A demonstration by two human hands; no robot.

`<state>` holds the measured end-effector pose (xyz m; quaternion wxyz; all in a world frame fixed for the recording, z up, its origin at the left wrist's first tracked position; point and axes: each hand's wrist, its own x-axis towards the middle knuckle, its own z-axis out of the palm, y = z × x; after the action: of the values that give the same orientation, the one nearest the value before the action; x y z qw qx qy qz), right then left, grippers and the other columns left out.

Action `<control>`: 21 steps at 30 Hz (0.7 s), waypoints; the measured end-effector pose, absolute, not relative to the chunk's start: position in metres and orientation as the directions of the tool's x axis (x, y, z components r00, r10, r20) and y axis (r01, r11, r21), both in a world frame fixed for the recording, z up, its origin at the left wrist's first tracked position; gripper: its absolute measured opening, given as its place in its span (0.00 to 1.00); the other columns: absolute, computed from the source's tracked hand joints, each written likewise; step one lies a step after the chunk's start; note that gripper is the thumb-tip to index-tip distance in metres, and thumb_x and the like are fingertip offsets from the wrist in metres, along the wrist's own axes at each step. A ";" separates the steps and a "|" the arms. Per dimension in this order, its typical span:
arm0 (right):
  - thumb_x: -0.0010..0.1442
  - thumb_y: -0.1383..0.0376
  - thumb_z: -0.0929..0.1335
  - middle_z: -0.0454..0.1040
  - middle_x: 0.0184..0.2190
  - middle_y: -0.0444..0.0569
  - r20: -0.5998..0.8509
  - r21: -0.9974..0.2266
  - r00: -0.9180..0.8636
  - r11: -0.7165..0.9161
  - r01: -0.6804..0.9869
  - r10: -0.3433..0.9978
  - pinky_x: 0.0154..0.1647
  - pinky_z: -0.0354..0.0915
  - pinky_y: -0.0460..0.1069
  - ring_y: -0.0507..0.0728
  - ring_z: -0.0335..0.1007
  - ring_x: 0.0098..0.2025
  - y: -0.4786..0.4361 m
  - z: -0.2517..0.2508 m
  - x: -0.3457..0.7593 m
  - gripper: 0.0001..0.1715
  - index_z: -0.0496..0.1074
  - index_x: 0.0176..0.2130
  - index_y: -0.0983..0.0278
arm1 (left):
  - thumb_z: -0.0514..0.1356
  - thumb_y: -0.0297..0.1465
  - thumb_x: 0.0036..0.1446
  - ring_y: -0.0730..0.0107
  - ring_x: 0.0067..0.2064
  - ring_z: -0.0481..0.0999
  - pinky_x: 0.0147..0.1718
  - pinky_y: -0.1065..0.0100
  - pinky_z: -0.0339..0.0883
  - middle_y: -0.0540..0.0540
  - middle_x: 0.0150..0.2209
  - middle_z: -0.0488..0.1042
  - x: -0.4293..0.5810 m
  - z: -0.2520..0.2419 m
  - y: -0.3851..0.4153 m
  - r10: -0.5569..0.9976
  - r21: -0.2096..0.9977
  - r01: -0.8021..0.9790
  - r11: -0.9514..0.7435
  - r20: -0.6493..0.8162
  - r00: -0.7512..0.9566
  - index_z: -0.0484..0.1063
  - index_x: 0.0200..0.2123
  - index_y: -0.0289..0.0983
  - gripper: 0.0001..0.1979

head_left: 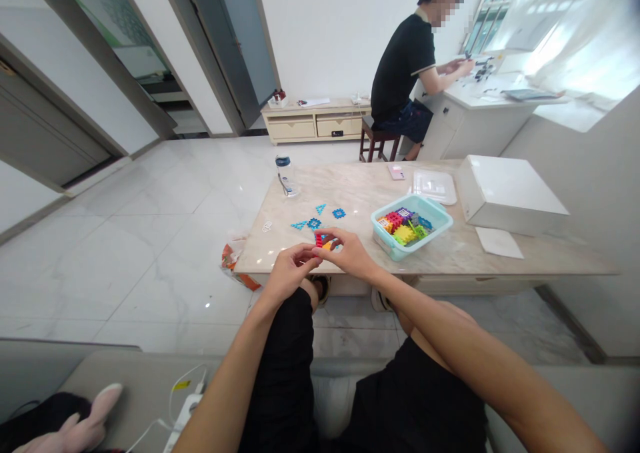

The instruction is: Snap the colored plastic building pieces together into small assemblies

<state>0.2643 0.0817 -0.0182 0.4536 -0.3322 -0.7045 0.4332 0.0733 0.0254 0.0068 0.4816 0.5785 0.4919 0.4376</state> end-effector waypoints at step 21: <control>0.61 0.53 0.78 0.83 0.50 0.52 0.325 -0.930 -0.319 0.363 0.066 0.891 0.42 0.73 0.52 0.57 0.78 0.44 0.081 -0.008 0.267 0.27 0.80 0.56 0.60 | 0.66 0.46 0.62 0.57 0.38 0.84 0.39 0.63 0.75 0.41 0.35 0.86 0.073 0.011 0.026 0.988 0.921 0.385 -0.066 0.006 0.156 0.84 0.35 0.37 0.18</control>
<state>0.2667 0.0812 -0.0078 0.4663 -0.3512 -0.6812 0.4419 0.0730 0.0257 0.0109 0.4181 0.6350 0.5404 0.3605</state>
